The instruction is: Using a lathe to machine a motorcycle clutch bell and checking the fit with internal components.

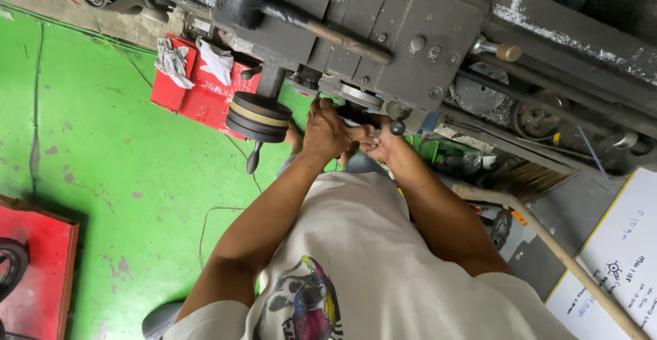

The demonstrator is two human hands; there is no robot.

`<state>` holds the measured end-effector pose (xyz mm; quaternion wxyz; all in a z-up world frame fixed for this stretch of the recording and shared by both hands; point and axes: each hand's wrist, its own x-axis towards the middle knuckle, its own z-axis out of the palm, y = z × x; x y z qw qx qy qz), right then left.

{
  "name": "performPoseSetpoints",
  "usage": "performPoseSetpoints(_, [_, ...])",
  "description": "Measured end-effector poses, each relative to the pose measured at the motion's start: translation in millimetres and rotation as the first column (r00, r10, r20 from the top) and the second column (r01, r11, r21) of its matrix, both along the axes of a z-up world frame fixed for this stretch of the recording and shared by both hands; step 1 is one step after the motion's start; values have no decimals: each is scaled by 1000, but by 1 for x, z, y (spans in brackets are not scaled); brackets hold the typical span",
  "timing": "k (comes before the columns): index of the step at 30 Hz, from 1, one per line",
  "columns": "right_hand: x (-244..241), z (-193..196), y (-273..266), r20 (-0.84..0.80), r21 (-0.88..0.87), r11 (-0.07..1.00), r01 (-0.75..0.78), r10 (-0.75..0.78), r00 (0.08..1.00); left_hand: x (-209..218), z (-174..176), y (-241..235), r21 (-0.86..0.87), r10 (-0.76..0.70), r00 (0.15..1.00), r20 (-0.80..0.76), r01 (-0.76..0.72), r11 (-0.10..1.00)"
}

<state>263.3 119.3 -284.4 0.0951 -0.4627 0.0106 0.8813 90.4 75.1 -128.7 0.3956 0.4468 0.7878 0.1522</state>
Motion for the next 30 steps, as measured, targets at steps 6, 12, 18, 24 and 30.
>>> performPoseSetpoints(6, [-2,43,-7,91,-39,992,123,-120,989,-3,-42,-7,34,-8,1000,-9,8,999])
performPoseSetpoints(12, [0,-8,-13,138,40,988,148,-153,979,1,-29,-4,49,-20,1000,-24,21,999])
performPoseSetpoints(18, [-1,-34,-17,301,22,978,206,-203,932,-6,0,-14,88,-56,998,-2,56,995])
performPoseSetpoints(24, [-8,3,-14,367,25,982,187,-183,912,-32,149,-51,187,-148,977,152,119,975])
performPoseSetpoints(30, [-16,24,-12,397,19,971,238,-225,890,-95,145,-71,479,197,872,-448,48,877])
